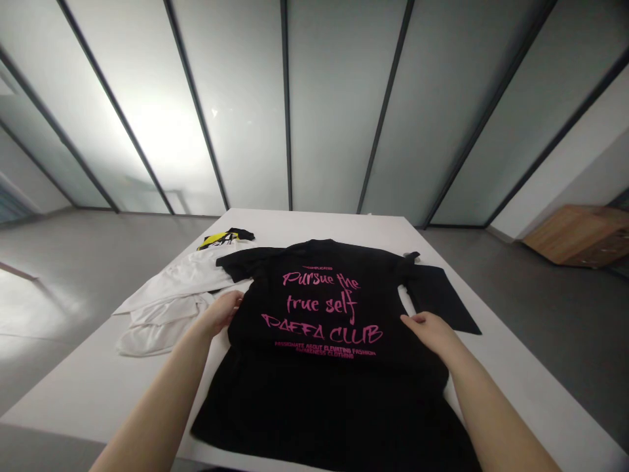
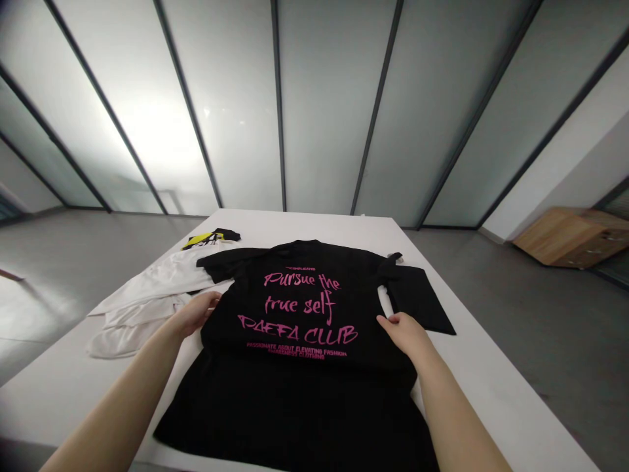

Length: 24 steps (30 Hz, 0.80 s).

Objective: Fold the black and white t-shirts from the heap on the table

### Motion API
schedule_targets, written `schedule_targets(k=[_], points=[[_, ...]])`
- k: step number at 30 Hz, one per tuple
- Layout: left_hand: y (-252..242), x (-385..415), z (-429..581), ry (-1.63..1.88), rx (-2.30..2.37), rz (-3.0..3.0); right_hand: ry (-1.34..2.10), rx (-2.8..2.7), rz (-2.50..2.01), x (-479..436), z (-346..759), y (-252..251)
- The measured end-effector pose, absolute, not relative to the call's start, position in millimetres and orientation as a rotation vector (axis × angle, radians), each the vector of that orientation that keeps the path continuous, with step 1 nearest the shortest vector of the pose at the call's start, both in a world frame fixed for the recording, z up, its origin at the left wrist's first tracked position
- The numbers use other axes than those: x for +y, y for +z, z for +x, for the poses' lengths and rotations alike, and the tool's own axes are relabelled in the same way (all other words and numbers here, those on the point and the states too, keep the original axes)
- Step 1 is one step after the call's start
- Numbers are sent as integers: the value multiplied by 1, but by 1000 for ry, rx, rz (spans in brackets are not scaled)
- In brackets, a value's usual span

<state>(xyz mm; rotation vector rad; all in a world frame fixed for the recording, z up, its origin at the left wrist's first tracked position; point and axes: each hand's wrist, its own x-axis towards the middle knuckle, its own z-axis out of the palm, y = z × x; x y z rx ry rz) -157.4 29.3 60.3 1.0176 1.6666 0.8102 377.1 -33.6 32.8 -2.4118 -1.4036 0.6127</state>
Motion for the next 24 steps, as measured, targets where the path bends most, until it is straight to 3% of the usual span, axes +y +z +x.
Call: schedule_targets(k=[11,24], points=[[53,37,-141,800,1219,785,348,-1431,-2400,-24,378,22],[46,31,-146,836,1182,629,308,-1473,-2415,-22,379,17]])
